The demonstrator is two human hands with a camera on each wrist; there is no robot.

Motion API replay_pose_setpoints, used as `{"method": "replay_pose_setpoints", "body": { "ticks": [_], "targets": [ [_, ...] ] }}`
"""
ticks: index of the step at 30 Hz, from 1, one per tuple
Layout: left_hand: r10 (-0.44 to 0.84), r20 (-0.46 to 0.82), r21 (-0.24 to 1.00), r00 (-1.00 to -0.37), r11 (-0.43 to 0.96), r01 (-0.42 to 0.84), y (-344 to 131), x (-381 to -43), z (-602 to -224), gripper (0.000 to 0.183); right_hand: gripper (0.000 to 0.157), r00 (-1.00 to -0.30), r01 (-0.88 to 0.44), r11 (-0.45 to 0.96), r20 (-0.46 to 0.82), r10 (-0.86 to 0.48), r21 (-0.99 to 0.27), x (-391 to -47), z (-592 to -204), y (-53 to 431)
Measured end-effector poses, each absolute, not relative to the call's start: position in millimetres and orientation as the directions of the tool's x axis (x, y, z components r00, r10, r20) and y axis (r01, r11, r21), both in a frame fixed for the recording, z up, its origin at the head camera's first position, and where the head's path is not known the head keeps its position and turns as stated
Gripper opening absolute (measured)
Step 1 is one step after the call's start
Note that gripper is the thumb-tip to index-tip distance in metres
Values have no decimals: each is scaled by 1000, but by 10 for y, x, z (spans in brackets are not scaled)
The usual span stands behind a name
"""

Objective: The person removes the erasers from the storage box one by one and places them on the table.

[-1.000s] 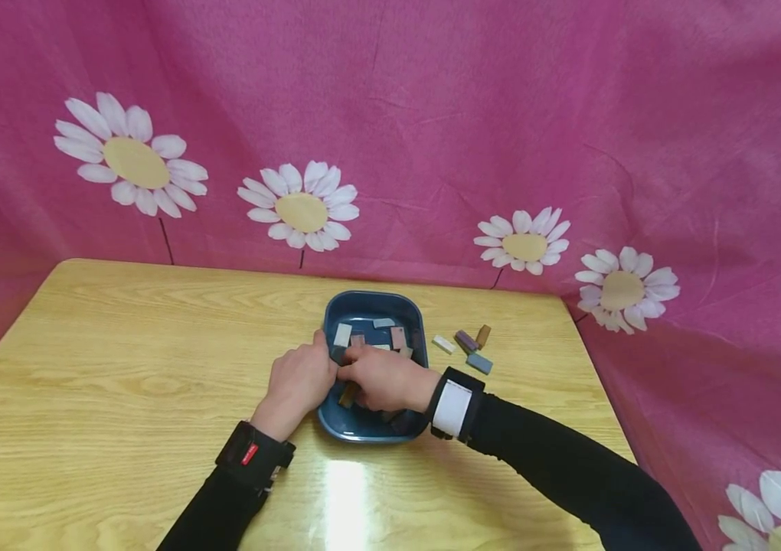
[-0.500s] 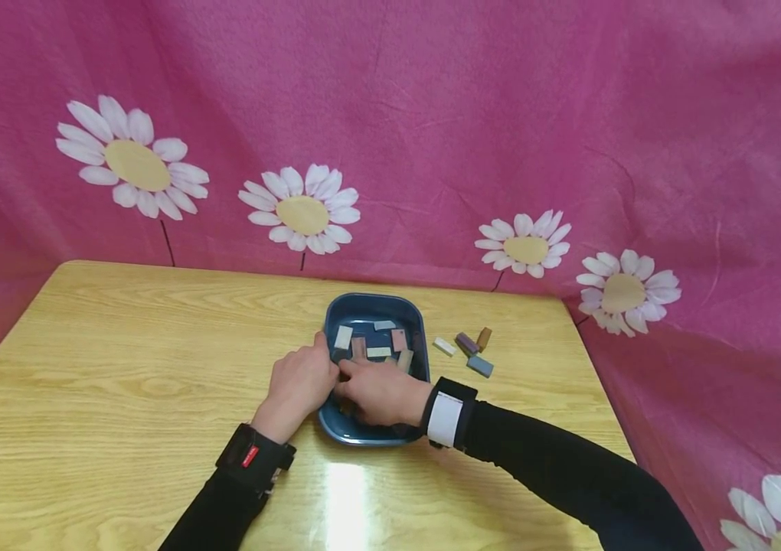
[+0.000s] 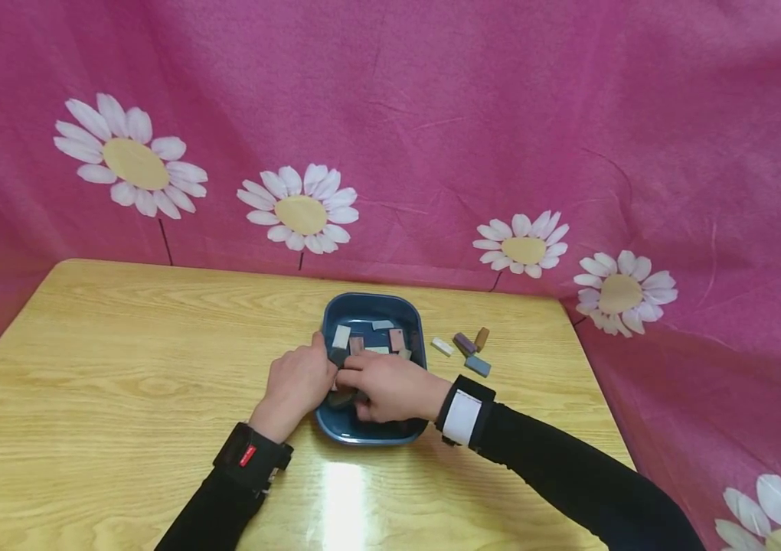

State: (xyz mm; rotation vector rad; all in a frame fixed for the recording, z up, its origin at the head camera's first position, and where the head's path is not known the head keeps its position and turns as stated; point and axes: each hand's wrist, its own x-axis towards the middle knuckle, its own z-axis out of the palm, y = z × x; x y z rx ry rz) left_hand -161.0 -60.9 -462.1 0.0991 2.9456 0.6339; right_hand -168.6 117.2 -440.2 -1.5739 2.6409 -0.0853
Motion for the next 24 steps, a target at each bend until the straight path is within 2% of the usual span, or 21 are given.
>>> {"method": "replay_pose_setpoints", "body": {
  "ticks": [7, 14, 19, 24],
  "targets": [
    [91, -113, 407, -989, 913, 38, -603, -1606, -4611, 54, 22, -644, -731, 603, 31, -765, -319, -1733, -4237, 1460],
    [88, -120, 412, -989, 911, 31, -598, -1604, -4615, 58, 25, -776, -591, 630, 140, -615, -504, -1777, -4083, 1868],
    [89, -133, 416, -987, 909, 26, -598, -1610, -4629, 58, 25, -832, -535, 637, 216, -511, -554, -1796, -4043, 2175],
    [90, -133, 420, -987, 907, 26, -600, -1612, -4626, 58, 27, -858, -504, 675, 226, -460, -538, -1778, -4099, 2481]
  ]
}}
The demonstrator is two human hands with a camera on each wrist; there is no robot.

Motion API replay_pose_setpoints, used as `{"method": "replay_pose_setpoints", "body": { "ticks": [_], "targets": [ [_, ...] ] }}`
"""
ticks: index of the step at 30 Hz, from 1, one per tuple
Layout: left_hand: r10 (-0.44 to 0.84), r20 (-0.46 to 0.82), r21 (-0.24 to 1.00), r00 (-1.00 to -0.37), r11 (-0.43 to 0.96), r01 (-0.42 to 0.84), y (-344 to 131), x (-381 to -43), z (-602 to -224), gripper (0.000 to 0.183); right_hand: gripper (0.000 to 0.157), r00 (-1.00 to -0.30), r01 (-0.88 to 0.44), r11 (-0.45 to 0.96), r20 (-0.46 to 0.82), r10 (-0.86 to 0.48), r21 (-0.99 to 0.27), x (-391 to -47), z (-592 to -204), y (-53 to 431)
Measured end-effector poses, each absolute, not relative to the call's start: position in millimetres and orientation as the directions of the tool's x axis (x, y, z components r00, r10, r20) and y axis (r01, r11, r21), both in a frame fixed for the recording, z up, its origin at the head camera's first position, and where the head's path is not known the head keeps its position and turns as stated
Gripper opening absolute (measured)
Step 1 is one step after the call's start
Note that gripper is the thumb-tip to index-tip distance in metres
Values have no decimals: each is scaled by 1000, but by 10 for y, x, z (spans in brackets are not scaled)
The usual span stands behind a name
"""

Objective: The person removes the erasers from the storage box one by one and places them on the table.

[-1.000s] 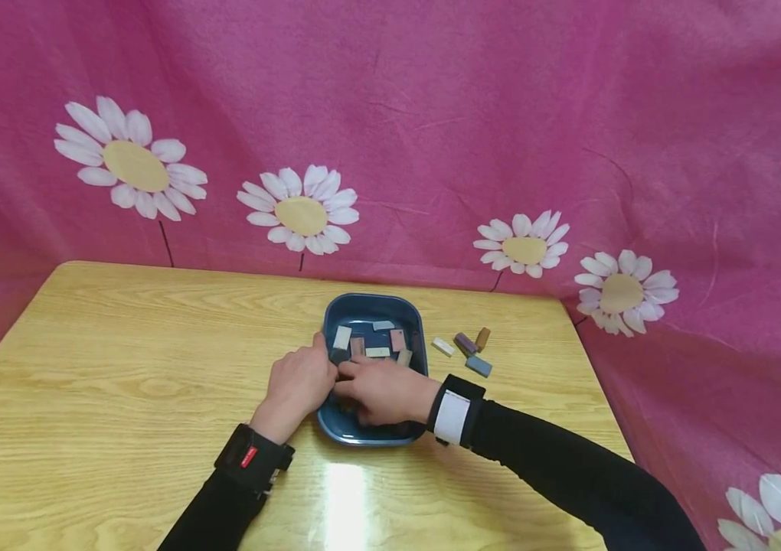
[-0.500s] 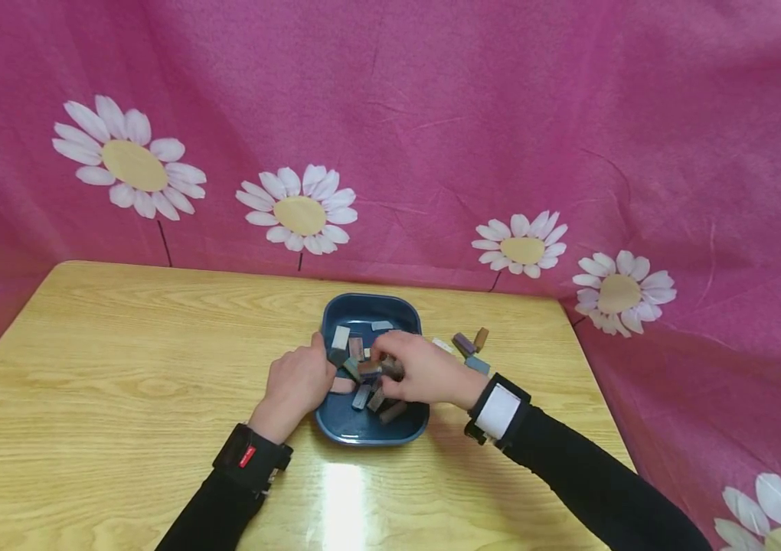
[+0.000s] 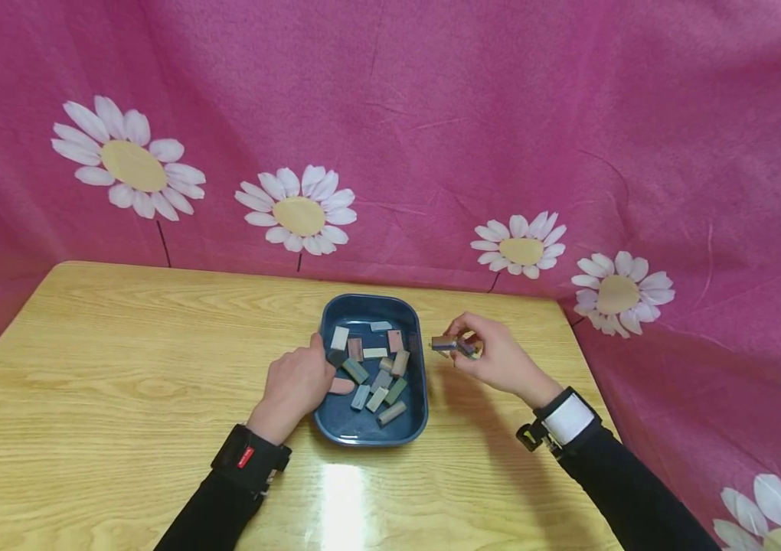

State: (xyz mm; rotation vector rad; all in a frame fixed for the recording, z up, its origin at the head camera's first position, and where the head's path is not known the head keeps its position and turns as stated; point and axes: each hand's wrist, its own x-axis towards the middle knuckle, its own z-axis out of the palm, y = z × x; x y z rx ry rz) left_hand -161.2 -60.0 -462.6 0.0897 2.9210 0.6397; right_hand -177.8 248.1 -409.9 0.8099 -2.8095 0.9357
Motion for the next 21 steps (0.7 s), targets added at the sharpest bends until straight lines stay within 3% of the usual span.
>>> {"method": "replay_pose_setpoints", "body": {
  "ticks": [9, 21],
  "targets": [
    [84, -140, 426, -986, 905, 17, -593, -1601, -4617, 60, 24, -911, -401, 846, 55, -409, -350, -1730, -4439, 2803],
    [84, -149, 422, -985, 906, 13, -597, -1606, -4615, 62, 21, -903, -410, 852, 17, -429, -326, -1776, -4599, 2866]
  ]
}}
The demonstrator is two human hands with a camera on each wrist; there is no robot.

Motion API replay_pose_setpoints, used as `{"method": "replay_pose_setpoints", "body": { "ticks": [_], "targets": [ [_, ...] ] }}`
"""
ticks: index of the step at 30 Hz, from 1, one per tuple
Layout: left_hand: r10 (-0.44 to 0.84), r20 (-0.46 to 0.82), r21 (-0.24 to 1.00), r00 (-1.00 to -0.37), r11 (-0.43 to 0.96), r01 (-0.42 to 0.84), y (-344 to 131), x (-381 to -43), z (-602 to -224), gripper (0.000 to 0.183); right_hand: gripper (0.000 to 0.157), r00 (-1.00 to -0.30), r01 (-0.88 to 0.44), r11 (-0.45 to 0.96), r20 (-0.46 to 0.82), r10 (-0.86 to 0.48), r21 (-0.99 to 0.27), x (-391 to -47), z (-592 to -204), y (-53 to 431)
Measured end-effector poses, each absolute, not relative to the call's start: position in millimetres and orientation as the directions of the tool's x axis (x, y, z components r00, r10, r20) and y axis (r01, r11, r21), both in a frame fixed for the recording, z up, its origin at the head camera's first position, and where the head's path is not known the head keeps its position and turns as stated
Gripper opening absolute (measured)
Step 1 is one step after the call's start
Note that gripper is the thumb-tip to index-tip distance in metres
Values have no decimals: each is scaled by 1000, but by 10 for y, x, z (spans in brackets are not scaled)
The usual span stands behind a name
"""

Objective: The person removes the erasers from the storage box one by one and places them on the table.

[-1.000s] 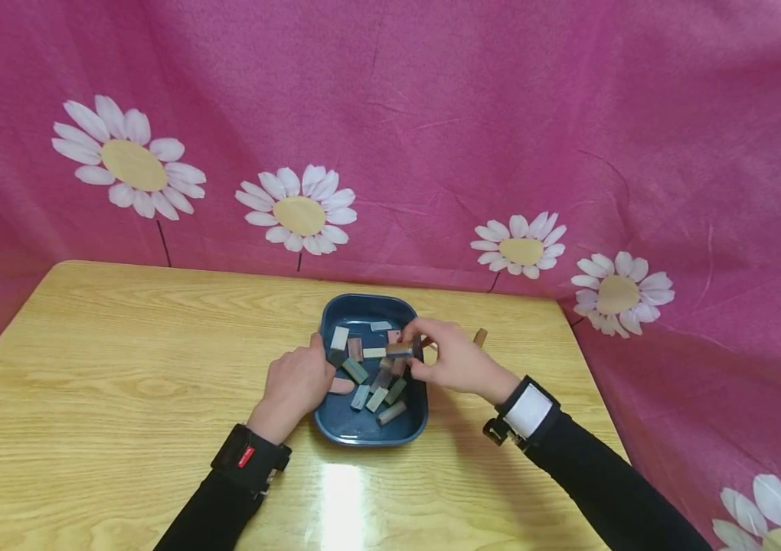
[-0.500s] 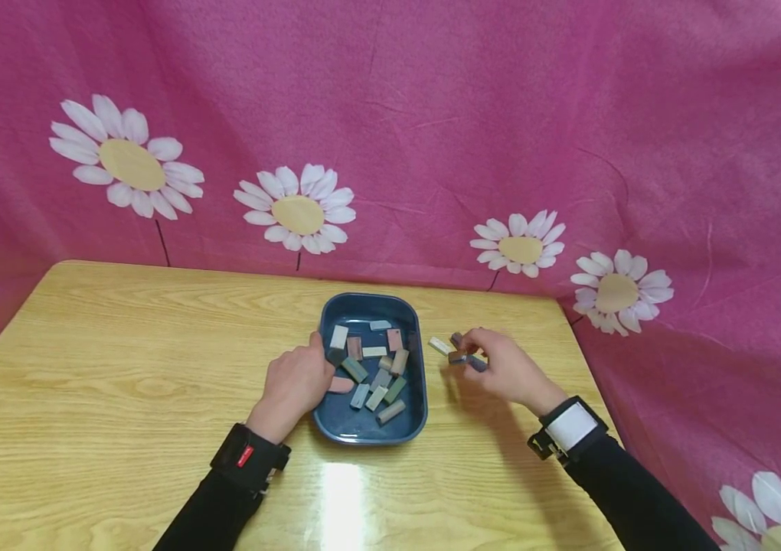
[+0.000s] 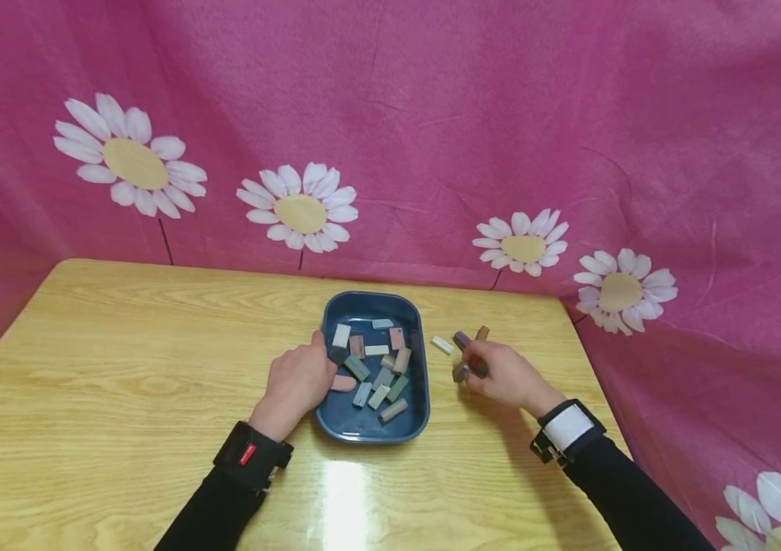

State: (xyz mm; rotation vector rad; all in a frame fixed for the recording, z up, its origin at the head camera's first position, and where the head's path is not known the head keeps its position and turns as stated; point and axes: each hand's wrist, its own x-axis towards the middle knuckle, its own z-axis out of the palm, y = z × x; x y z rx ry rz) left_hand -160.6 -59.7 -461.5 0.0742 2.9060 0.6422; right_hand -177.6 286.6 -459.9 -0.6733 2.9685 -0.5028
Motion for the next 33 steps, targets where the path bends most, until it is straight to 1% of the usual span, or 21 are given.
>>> {"method": "replay_pose_setpoints", "body": {
  "ticks": [7, 11, 15, 17, 21, 24, 27, 29, 33],
  "targets": [
    [84, -152, 430, -985, 903, 11, -601, -1609, -4599, 62, 25, -894, -442, 857, 46, -447, -264, -1768, -4403, 2712],
    [82, -149, 434, -985, 901, 10, -605, -1613, -4593, 62, 25, -859, -507, 822, 72, -507, -258, -1758, -4245, 2466],
    [86, -147, 437, -985, 899, 14, -610, -1613, -4605, 61, 24, -815, -570, 780, 61, -576, -258, -1724, -4133, 2157],
    [90, -148, 439, -985, 898, 16, -607, -1608, -4609, 60, 23, -793, -593, 758, 37, -607, -270, -1701, -4100, 2002],
    [91, -143, 439, -986, 898, 19, -601, -1608, -4610, 59, 19, -716, -669, 685, 2, -698, -287, -1686, -4115, 1711],
    [92, -139, 430, -986, 902, 23, -602, -1607, -4610, 56, 19, -648, -731, 633, -33, -761, -253, -1686, -4165, 1507],
    [94, -137, 423, -986, 906, 28, -609, -1604, -4617, 54, 21, -598, -773, 602, -87, -797, -202, -1681, -4202, 1323],
    [95, -136, 425, -986, 905, 28, -613, -1603, -4616, 52, 23, -579, -785, 594, -132, -805, -179, -1678, -4219, 1220],
    [96, -117, 430, -988, 902, 37, -615, -1610, -4616, 46, 24, -562, -792, 596, -222, -797, -136, -1661, -4246, 1078]
  ]
}}
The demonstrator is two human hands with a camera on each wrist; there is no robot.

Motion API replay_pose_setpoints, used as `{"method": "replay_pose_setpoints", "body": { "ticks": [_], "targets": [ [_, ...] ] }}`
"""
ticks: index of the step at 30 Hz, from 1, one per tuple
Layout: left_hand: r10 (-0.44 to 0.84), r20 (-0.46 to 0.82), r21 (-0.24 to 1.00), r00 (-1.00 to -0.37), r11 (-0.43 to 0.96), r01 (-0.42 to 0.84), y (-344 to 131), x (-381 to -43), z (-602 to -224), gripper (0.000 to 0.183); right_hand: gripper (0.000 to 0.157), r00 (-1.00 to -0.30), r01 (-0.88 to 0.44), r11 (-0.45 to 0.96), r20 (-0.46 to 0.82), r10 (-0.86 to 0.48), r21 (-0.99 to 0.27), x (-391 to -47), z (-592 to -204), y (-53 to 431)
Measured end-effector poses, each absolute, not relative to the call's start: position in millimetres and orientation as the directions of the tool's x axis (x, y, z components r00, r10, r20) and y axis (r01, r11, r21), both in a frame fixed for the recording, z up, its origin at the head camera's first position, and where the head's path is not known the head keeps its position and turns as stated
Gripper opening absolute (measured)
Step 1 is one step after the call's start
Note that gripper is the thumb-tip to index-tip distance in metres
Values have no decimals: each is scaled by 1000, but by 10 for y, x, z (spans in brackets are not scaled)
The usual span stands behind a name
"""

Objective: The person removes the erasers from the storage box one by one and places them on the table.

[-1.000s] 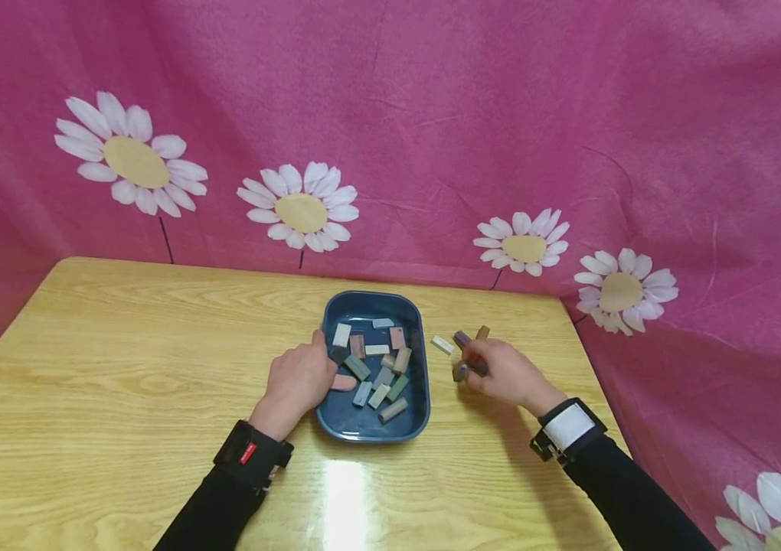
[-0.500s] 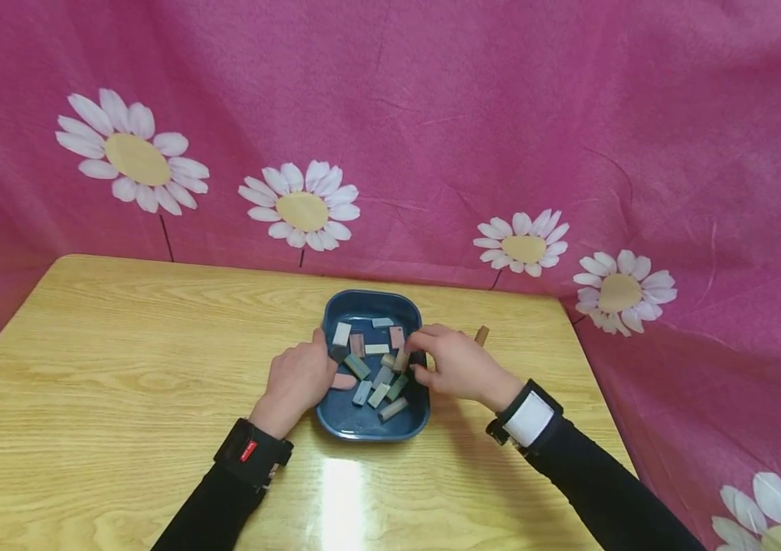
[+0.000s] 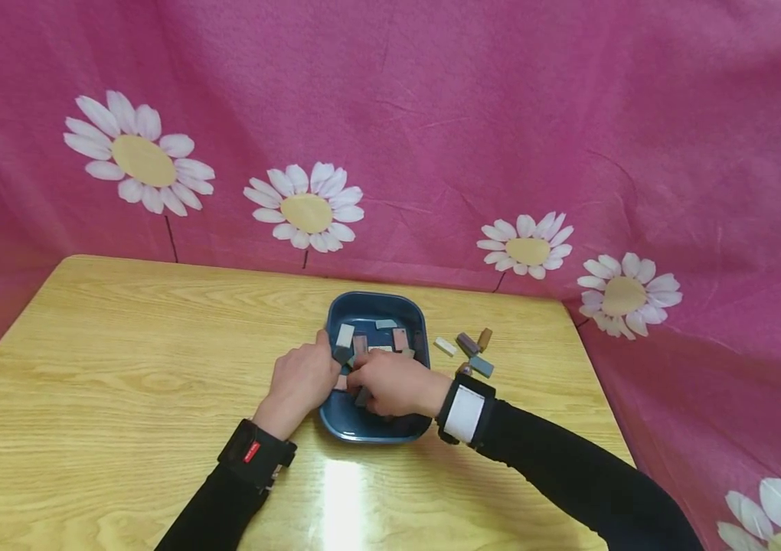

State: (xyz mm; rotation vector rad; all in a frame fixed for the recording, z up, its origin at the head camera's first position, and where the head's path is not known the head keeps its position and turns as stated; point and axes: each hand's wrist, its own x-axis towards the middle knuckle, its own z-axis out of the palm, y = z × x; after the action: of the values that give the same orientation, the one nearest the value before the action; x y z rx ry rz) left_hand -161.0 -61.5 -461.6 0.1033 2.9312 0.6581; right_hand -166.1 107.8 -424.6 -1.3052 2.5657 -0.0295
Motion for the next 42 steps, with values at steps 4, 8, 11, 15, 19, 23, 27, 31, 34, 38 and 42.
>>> {"method": "replay_pose_setpoints", "body": {
  "ticks": [4, 8, 11, 15, 19, 23, 27, 31, 34, 38, 42],
  "targets": [
    [101, -101, 428, -990, 902, 48, -610, -1615, -4623, 44, 23, -536, -810, 577, -267, -801, -105, -1651, -4313, 1004],
    [102, -95, 421, -990, 906, 53, -613, -1614, -4621, 44, 21, -532, -815, 572, -269, -803, -95, -1653, -4368, 960],
    [100, -94, 420, -991, 906, 52, -618, -1611, -4615, 44, 19, -543, -806, 585, -281, -792, -90, -1657, -4389, 937],
    [100, -98, 422, -990, 905, 50, -614, -1614, -4608, 45, 21, -558, -797, 600, -291, -777, -75, -1661, -4419, 930],
    [96, -113, 418, -989, 908, 40, -610, -1618, -4601, 51, 26, -562, -799, 598, -281, -778, -57, -1665, -4447, 937],
    [92, -123, 419, -988, 908, 32, -608, -1620, -4602, 53, 28, -555, -810, 586, -275, -785, -39, -1661, -4457, 949],
    [93, -125, 420, -988, 907, 32, -606, -1624, -4613, 50, 27, -541, -819, 572, -271, -796, -43, -1665, -4462, 966],
    [93, -128, 419, -987, 908, 31, -605, -1618, -4615, 49, 21, -531, -825, 563, -265, -805, -56, -1672, -4458, 1002],
    [93, -133, 423, -987, 906, 28, -603, -1614, -4616, 50, 13, -534, -820, 568, -263, -803, -71, -1670, -4426, 1046],
    [97, -141, 423, -985, 906, 29, -599, -1614, -4619, 53, 11, -563, -794, 599, -245, -789, -103, -1670, -4323, 1145],
    [94, -135, 418, -986, 908, 29, -595, -1621, -4613, 54, 11, -604, -767, 628, -186, -775, -128, -1705, -4177, 1292]
  ]
}}
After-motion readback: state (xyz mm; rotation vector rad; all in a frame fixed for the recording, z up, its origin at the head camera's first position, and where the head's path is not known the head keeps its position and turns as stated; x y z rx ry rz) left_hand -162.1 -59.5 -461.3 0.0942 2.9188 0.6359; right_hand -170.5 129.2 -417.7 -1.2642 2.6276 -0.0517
